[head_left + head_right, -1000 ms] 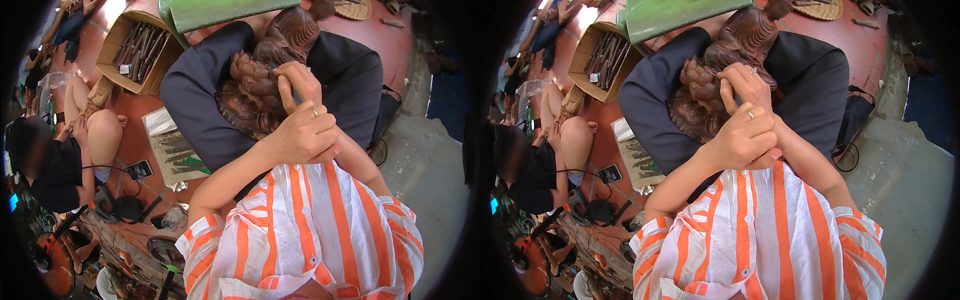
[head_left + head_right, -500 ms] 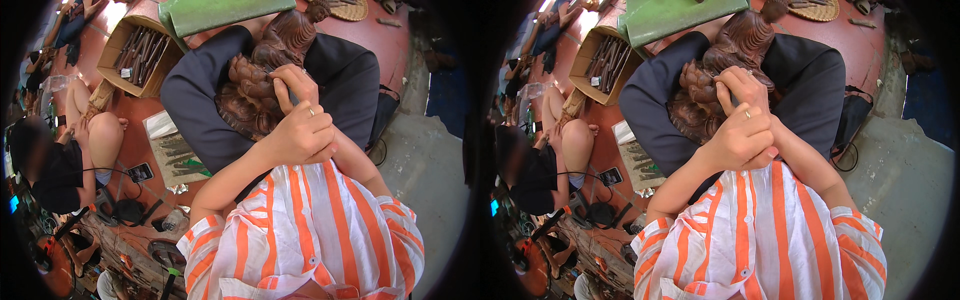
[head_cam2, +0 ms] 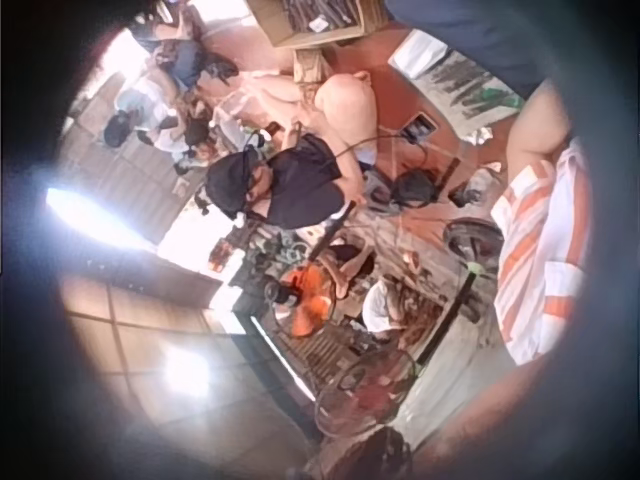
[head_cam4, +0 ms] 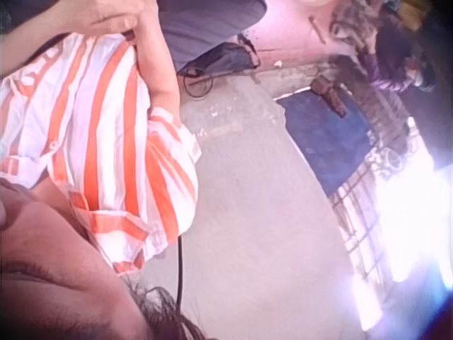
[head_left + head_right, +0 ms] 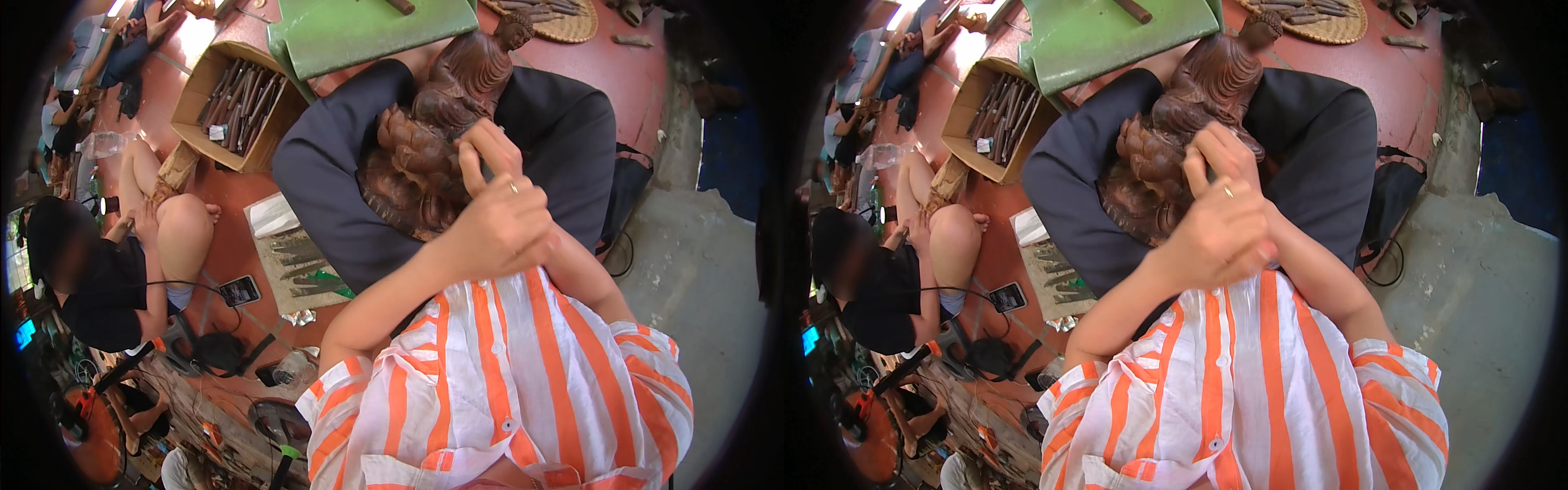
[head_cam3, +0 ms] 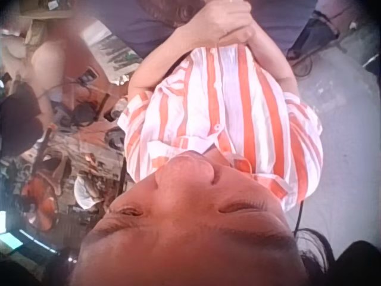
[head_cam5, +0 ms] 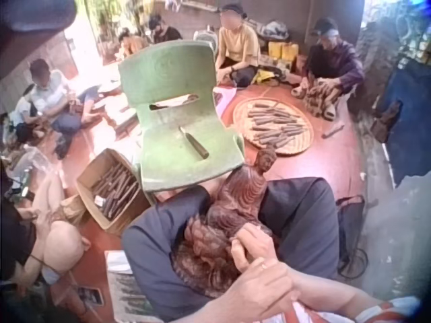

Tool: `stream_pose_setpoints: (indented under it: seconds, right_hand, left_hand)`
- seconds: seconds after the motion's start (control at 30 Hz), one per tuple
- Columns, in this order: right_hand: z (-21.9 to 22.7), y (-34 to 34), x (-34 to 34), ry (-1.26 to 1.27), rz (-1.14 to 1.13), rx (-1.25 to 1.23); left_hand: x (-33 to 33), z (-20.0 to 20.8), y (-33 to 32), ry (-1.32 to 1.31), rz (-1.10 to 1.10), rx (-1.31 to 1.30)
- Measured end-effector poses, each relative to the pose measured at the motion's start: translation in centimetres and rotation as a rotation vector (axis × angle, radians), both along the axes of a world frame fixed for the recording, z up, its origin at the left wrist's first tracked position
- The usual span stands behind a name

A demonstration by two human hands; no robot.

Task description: The person carves a wooden Buddha statue using a small chisel, focusing on the torso and base. They hold the statue with one hand and carefully remove wood with the other, occasionally rotating the piece to access different areas.

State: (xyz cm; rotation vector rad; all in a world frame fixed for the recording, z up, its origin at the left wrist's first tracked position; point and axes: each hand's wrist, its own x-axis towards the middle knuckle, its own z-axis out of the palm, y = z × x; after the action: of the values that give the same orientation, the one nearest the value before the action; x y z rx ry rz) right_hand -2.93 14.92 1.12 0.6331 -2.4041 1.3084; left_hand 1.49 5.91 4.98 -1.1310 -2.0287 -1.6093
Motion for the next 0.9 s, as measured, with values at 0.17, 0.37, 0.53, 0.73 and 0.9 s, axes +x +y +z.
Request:
stream_pose_setpoints:
  seconds: [0.17,0.37,0.53,0.73,0.9]
  right_hand:
    - [1.7,4.2,2.2,0.100,0.055,0.061]
    - [2.1,9.4,5.1,-0.150,0.094,-0.084]
    - [2.7,8.8,5.5,-0.533,0.272,0.071]
    - [2.7,5.6,6.4,-0.578,0.612,0.384]
    - [1.6,6.7,5.3,-0.557,0.624,-0.079]
  left_hand:
    - [2.5,1.6,2.2,0.039,-0.093,-0.090]
    - [2.9,1.7,-1.6,-0.064,0.108,-0.336]
    - [4.1,0.3,-4.6,-0.322,0.096,-0.370]
    - [5.3,-0.5,-5.6,-0.598,-0.050,-0.054]
    - [6.4,1.4,-8.9,-0.660,0.384,0.297]
